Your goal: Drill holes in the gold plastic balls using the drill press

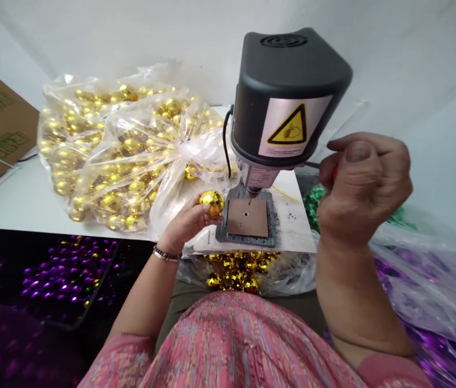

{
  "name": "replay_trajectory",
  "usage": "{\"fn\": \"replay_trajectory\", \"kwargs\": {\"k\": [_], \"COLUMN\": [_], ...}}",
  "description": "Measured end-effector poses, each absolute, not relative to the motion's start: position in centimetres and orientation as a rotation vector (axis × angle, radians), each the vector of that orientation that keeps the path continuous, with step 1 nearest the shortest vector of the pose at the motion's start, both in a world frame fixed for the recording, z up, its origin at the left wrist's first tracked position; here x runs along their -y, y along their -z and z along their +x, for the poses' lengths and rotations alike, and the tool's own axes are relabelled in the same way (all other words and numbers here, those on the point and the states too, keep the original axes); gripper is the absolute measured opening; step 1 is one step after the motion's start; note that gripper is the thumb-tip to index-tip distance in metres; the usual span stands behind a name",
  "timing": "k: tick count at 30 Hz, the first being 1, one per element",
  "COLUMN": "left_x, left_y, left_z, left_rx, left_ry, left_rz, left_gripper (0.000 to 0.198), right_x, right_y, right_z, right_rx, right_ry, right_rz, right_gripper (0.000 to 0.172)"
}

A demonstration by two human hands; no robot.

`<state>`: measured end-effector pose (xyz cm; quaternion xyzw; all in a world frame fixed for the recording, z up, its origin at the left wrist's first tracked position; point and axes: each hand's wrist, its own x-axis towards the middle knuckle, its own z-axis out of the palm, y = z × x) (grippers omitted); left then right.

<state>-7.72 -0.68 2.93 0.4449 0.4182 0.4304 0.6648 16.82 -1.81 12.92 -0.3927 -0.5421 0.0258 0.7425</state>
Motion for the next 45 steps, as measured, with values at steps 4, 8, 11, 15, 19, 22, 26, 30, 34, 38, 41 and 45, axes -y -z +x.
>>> {"fn": "replay_trajectory", "kwargs": {"k": [4, 8, 11, 15, 19, 22, 26, 30, 34, 38, 41, 45], "left_x": [1.7, 0.7, -0.2, -0.5, -0.4, -0.4, -0.4, -0.5, -0.6, -0.6, -0.6, -0.6], "left_y": [-2.3, -1.4, -0.6, 0.2, 0.3, 0.1, -0.4, -0.9, -0.7, -0.4, -0.6, -0.7], "left_z": [-5.2, -3.1, -2.3, -2.0, -1.8, -1.7, -1.5, -1.0, -0.3, -0.2, -0.4, -0.5], "left_rx": [-0.950, -1.222, -1.342, -1.406, -1.430, -1.456, -1.500, -1.471, -1.425, -1.412, -1.381, -1.394], "left_ry": [-0.849, -0.925, -0.954, -0.901, -0.868, -0.850, -0.780, -0.729, -0.757, -0.767, -0.715, -0.645], "left_rz": [0.861, 1.030, 1.162, 1.318, 1.406, 1.455, 1.566, 1.728, 1.834, 1.802, 1.834, 1.898], "left_gripper": [0.058, 0.056, 0.054, 0.053, 0.049, 0.050, 0.053, 0.052, 0.049, 0.043, 0.049, 0.057], "right_x": [0.9, -1.5, -3.4, -4.6, -4.5, -4.3, -4.3, -4.3, -4.2, -4.0, -4.0, -4.4], "right_y": [-14.9, -17.0, -18.2, -19.0, -19.0, -18.8, -18.6, -18.6, -18.6, -18.6, -18.6, -18.6], "right_z": [17.4, 18.1, 18.4, 18.5, 18.4, 18.3, 18.3, 18.2, 18.1, 18.0, 17.9, 17.9], "right_rx": [1.256, 1.247, 1.197, 1.176, 1.173, 1.178, 1.178, 1.173, 1.175, 1.177, 1.164, 1.121], "right_ry": [-0.145, -0.355, -0.521, -0.543, -0.517, -0.516, -0.483, -0.490, -0.491, -0.489, -0.490, -0.482], "right_rz": [-0.899, -0.858, -0.870, -1.015, -1.030, -1.006, -0.954, -0.940, -0.934, -0.945, -0.952, -0.929], "right_gripper": [0.029, 0.030, 0.032, 0.033, 0.034, 0.036, 0.039, 0.044, 0.047, 0.045, 0.039, 0.034]}}
